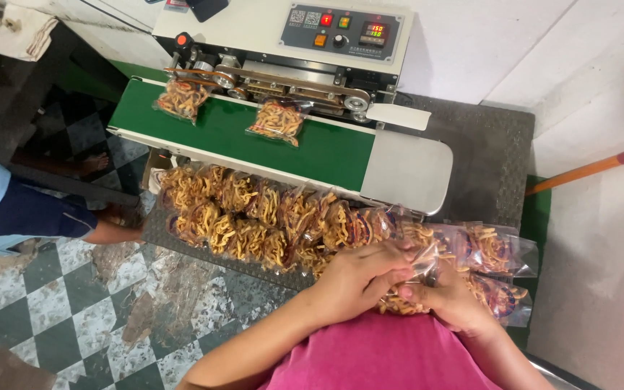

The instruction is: The person is picking up small plastic bags filled with snacks and placing them onto the conveyor belt of a continuous band sealer machine to seal them.

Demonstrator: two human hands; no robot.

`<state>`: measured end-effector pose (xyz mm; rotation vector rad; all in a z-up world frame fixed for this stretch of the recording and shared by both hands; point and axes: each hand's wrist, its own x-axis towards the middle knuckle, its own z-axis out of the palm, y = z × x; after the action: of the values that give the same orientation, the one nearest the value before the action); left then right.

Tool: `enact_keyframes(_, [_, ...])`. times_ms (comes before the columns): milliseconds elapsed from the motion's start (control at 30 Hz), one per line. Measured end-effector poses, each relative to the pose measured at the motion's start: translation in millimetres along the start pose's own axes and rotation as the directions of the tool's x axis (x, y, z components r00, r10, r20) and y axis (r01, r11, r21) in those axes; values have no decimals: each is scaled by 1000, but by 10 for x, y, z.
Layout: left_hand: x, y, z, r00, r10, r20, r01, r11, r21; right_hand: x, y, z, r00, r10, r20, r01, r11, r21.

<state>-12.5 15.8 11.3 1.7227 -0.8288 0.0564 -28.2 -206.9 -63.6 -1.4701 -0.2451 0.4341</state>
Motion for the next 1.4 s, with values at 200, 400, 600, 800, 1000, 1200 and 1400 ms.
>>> enact_keyframes(200, [23, -30, -11, 960, -246, -132, 129, 810, -571, 7, 73, -19, 988, 17, -152, -12, 999, 33])
enact_keyframes(400, [166, -14, 98, 712, -615, -339, 291, 698, -654, 225, -249, 262, 899, -222, -378, 180, 973, -143])
enact_keyframes(600, [217, 94, 130, 674, -667, -317, 391, 686, -613, 284, -286, 315, 770, -200, -605, 334, 935, 116])
enact_keyframes(800, [267, -101, 124, 585, -714, -384, 335, 644, -688, 229, -342, 431, 773, -170, -611, 273, 959, 79])
enact_keyframes(1000, [112, -357, 131, 849, -296, -438, 297, 953, -68, 358, -109, 193, 690, -245, -681, 306, 952, -32])
enact_keyframes(1200, [321, -269, -35, 715, -616, -330, 483, 777, -404, 535, -442, 196, 677, -248, -693, 289, 955, -59])
enact_keyframes(1400, [806, -752, -146, 431, -830, -354, 330, 510, -794, 1062, -503, 214, 600, -45, -799, 228, 967, 117])
